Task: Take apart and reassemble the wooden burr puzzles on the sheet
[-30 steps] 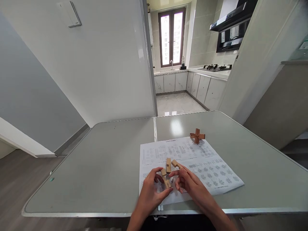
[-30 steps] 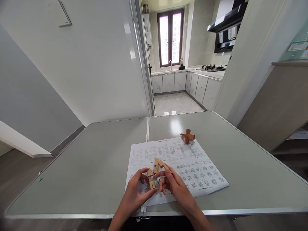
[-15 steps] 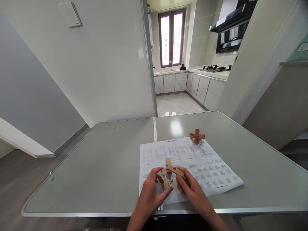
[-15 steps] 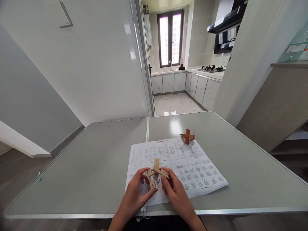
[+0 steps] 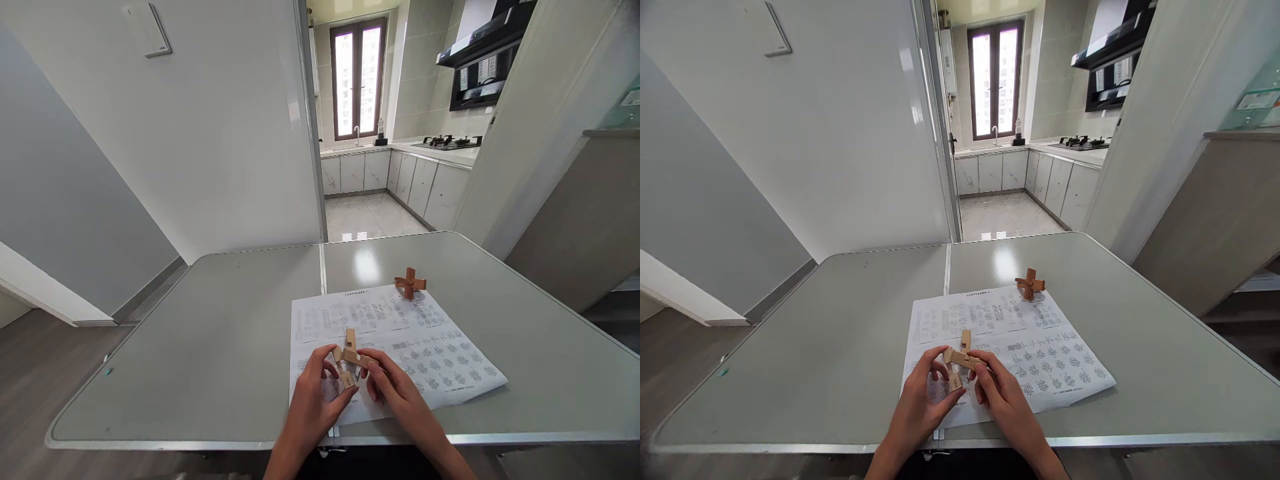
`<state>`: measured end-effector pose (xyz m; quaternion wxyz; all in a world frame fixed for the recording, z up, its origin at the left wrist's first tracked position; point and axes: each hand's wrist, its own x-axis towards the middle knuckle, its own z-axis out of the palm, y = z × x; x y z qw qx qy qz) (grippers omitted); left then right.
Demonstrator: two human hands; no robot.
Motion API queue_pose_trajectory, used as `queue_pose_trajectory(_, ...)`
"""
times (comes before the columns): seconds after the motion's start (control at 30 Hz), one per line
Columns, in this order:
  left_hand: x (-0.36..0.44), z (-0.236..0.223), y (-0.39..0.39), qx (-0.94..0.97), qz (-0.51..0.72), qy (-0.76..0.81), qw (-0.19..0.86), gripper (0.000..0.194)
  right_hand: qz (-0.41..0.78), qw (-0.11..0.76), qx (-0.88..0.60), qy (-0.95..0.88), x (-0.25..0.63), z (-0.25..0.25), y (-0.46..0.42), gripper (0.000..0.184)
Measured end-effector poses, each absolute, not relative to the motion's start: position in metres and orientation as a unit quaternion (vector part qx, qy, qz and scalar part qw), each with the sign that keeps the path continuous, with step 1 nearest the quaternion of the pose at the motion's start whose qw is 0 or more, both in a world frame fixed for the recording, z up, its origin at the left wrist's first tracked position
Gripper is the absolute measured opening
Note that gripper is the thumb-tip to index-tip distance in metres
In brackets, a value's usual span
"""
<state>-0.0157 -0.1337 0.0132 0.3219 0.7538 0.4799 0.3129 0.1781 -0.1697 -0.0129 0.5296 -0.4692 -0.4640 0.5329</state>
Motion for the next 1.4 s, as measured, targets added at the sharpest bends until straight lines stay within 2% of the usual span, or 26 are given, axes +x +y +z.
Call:
queue_pose_trajectory(0.2,-0.015,0.017,-0.135,0.752,0.329,0.469,0.326,0.062,0.525,0.527,-0.476,-0.470,0.176,-0.006,-0.173,0.045)
queue_pose_trajectory(0.57,-0.017,0.019,-0.135,0.774,0.319,0.433,0.333,0.067,0.512,0.506,-0.488,-0.494,0.179,-0.008,-0.173,0.042)
queue_pose_trajectory(0.7,-0.016,0.016,-0.134,0.775,0.323,0.425,0.339,0.064,0.515,0.491,-0.488,-0.506,0.180,-0.010,-0.174,0.040)
queue_pose_trajectory(0.9,-0.017,0.014,-0.135,0.789,0.324,0.398,0.338,0.056,0.520,0.452,-0.452,-0.566,0.181,0.002,-0.173,0.025)
queue_pose_trajectory(1.03,-0.020,0.014,-0.135,0.799,0.316,0.394,0.325,0.055,0.545,0.420,-0.449,-0.570,0.181,0.010,-0.172,0.027)
queue_pose_trajectory(1.13,-0.020,0.011,-0.135,0.798,0.328,0.389,0.323,0.058,0.544,0.426,-0.446,-0.568,0.179,0.016,-0.171,0.028)
queue_pose_trajectory(1.3,-0.019,0.009,-0.138,0.734,0.355,0.437,0.379,0.085,0.496,0.468,-0.451,-0.576,0.178,0.025,-0.167,0.028)
queue_pose_trajectory(1.4,-0.018,0.015,-0.141,0.709,0.338,0.419,0.455,0.069,0.448,0.488,-0.473,-0.580,0.181,0.026,-0.164,0.027)
